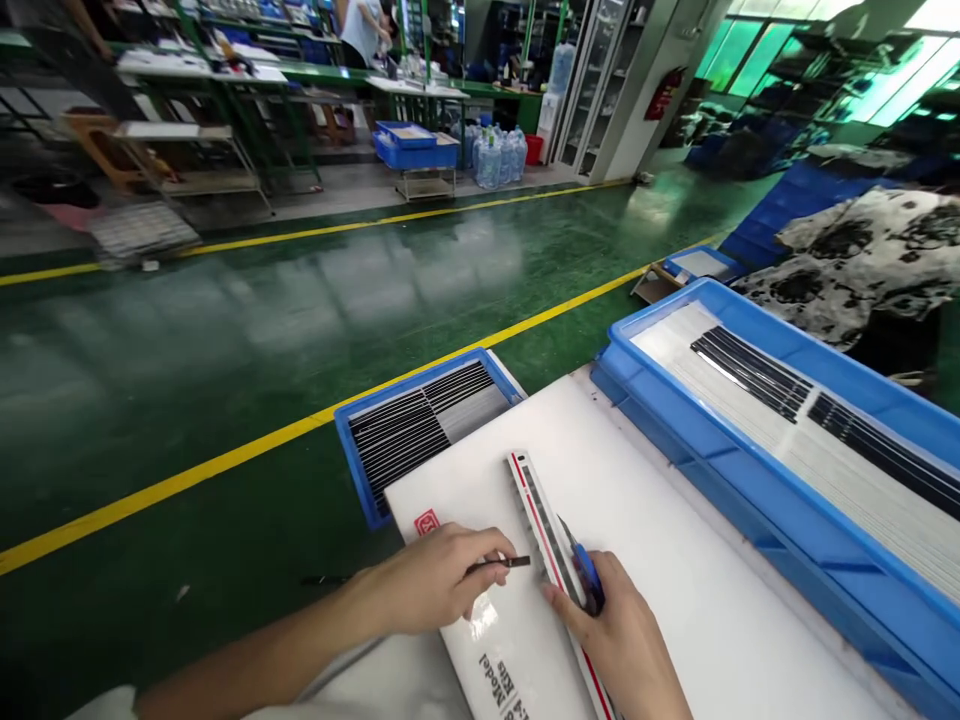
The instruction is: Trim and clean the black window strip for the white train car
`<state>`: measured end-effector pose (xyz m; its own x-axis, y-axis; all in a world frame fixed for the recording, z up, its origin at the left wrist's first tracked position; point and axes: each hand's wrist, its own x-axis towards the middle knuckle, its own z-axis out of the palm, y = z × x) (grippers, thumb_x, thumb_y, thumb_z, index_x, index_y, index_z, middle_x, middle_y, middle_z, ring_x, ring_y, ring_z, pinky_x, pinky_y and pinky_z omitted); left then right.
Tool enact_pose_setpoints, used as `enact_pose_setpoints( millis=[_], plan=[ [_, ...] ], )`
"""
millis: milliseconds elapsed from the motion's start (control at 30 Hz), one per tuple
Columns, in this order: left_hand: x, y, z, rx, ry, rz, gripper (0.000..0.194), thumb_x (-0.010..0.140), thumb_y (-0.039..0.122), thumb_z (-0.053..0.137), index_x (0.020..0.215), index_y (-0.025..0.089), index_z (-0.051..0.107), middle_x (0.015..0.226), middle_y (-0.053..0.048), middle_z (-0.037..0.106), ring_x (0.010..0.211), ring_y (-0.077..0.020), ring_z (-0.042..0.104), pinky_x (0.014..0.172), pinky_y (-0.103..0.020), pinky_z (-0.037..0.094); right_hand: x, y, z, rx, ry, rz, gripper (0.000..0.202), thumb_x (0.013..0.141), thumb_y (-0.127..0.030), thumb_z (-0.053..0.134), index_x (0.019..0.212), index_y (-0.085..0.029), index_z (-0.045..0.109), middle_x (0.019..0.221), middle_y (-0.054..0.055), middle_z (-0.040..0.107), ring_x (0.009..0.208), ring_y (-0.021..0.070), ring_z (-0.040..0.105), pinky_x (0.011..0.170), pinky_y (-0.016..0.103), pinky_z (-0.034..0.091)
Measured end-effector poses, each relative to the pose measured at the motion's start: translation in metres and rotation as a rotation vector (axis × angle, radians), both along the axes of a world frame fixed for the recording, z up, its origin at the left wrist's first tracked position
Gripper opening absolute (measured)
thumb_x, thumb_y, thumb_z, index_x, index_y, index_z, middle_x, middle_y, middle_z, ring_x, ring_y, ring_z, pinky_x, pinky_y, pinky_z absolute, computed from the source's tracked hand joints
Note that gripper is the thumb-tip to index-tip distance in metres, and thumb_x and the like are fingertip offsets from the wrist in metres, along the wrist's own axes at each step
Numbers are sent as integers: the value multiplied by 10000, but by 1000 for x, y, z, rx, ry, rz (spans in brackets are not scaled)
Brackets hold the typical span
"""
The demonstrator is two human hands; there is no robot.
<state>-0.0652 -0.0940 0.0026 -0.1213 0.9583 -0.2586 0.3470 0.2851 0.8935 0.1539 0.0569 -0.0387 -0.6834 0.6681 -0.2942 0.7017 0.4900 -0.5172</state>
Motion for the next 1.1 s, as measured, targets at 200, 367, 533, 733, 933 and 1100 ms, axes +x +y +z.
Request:
enact_pose_setpoints(
  millis=[200,367,533,733,933,1100],
  plan=[
    [3,-12,-3,-21,-219,98,365,1037,358,478,1298,205,682,1041,-72,808,553,-116,688,571,-237,519,9,12,11,47,15,-25,299,1005,-507,648,997,-209,656,899,1,672,735,174,628,733,357,543],
    [3,-11,-6,-7,-326,145,337,997,355,540,1239,168,680,982,-78,782,532,-107,649,564,-248,508,7,2,14,11,-31,0,308,993,-489,692,1071,-192,673,984,26,713,759,174,666,730,359,579],
    [-4,-16,-6,3,-364,171,339,998,414,568,1201,160,663,932,-65,767,534,-103,636,580,-262,492,-4,-27,23,27,-112,11,287,1002,-426,702,1178,-201,671,1178,68,699,902,204,695,797,391,602],
    [-15,-15,-9,27,-369,207,378,994,461,574,1204,152,633,915,-52,741,501,-94,592,600,-298,529,-17,-36,39,54,-241,3,213,1013,-373,699,1124,-191,690,1117,52,707,856,188,690,794,388,602],
    [-24,-7,-10,66,-333,278,409,983,499,600,1212,160,617,945,-60,749,477,-99,604,561,-301,554,-24,-35,49,42,-296,7,235,1019,-359,695,1180,-189,683,1186,68,706,903,199,703,818,401,610],
    [-28,-2,-6,108,-285,346,424,962,512,640,1197,160,624,938,-74,787,405,-55,462,484,-262,486,-16,-21,59,-18,-333,55,242,1015,-379,701,1155,-182,693,1117,58,723,922,210,710,831,415,610]
  ],
)
